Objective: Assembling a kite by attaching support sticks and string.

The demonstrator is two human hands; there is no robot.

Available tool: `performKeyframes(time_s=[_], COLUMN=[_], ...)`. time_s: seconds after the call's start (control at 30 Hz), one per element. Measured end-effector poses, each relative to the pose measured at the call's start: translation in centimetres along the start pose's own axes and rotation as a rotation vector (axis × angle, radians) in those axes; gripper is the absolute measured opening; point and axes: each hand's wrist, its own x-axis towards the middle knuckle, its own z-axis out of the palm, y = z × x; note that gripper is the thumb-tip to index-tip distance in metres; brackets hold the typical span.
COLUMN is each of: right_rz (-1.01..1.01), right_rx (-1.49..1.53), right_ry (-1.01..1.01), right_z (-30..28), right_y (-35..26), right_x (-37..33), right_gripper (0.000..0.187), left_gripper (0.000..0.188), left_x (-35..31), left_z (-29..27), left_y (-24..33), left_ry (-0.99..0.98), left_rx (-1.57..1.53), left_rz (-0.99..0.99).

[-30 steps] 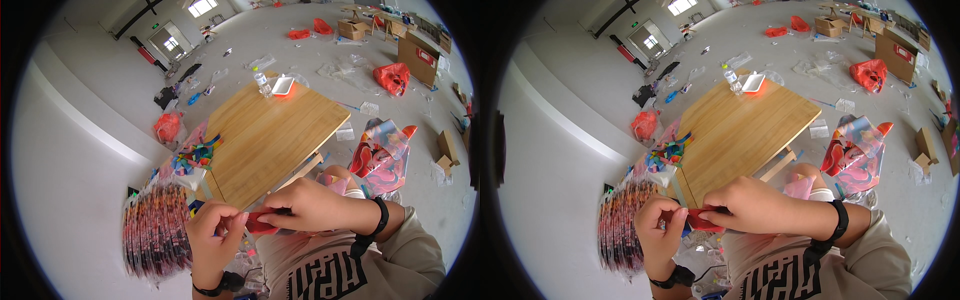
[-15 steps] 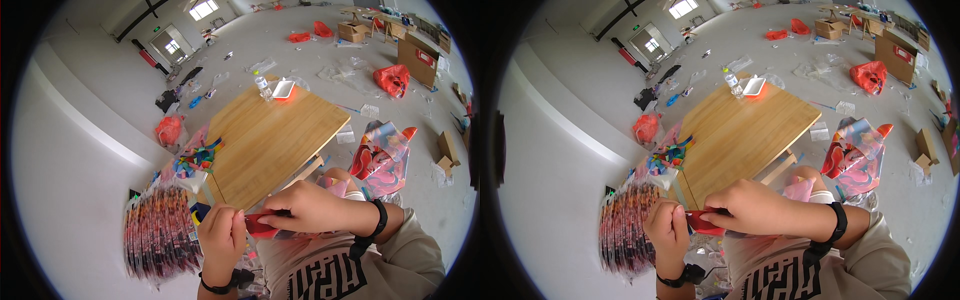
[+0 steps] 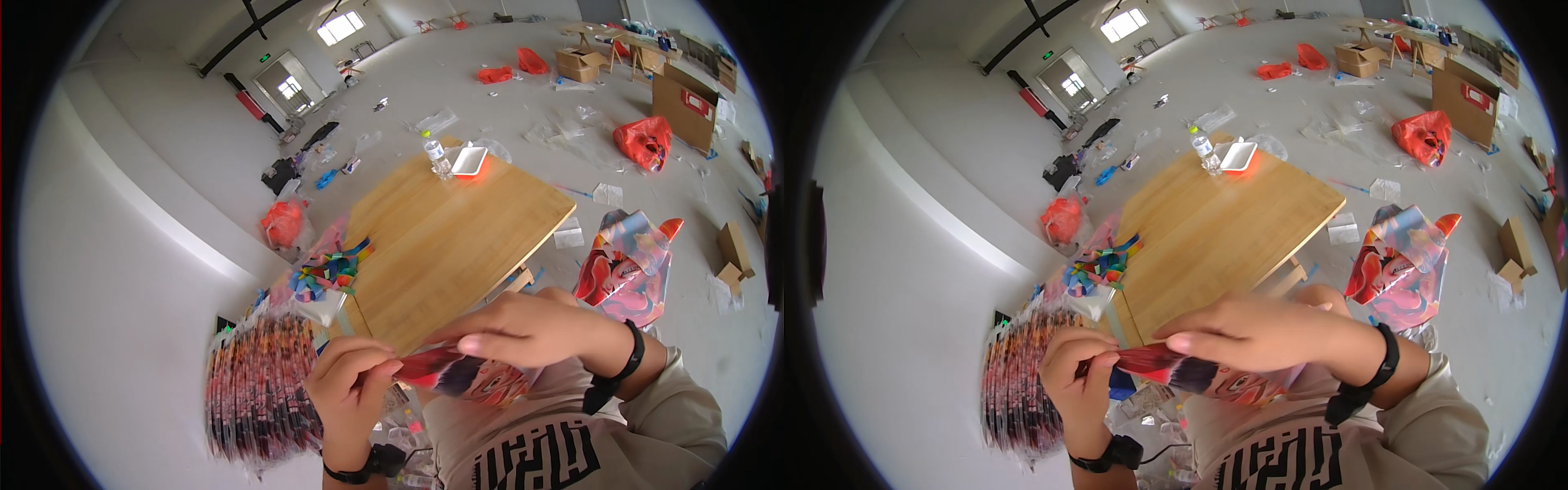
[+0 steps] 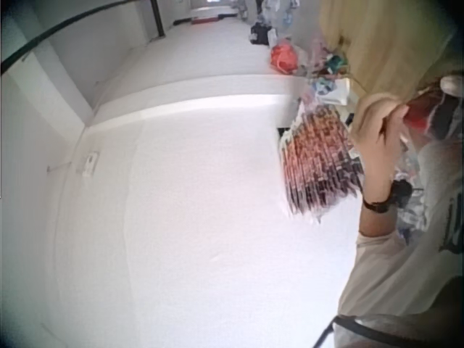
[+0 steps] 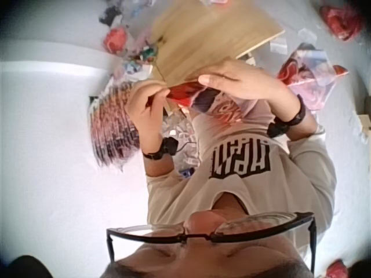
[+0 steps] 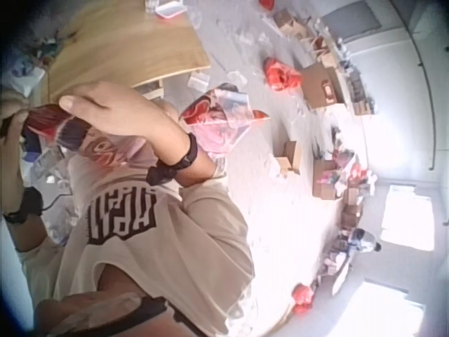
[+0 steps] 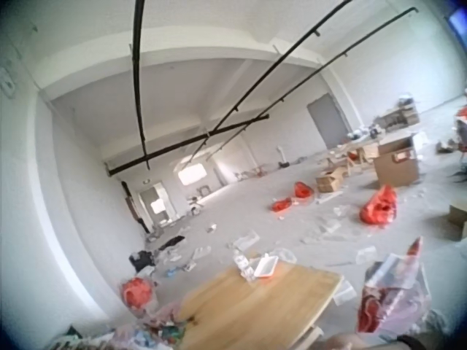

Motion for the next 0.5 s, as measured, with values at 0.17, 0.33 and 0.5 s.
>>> performKeyframes(time_s=[0.17,0.33,0.5], right_rz=[-0.028,0.132,0.151], right_rx=[-0.043,-0.124,-0.101], right_ry=[-0.143,-0.309,-0.362], right_z=[-2.0,-2.2,-1.5], right_y=[0.1,-0.7,2.6], right_x=[-1.9,-2.6,-3.9], right_gripper=[0.038,0.041,0.044], left_gripper=[0.011,0.008,0.012], left_x=[-0.2,-0.4,-1.1], left_z=[-1.8,-2.0,-3.8], left_y=[-0.2,-0.9,-1.8], left_ry=[-0.051,0.069,0.164], left_rx=[-0.198,-0.376,-0.344], left_rz=[-0.198,-0.458,-0.425])
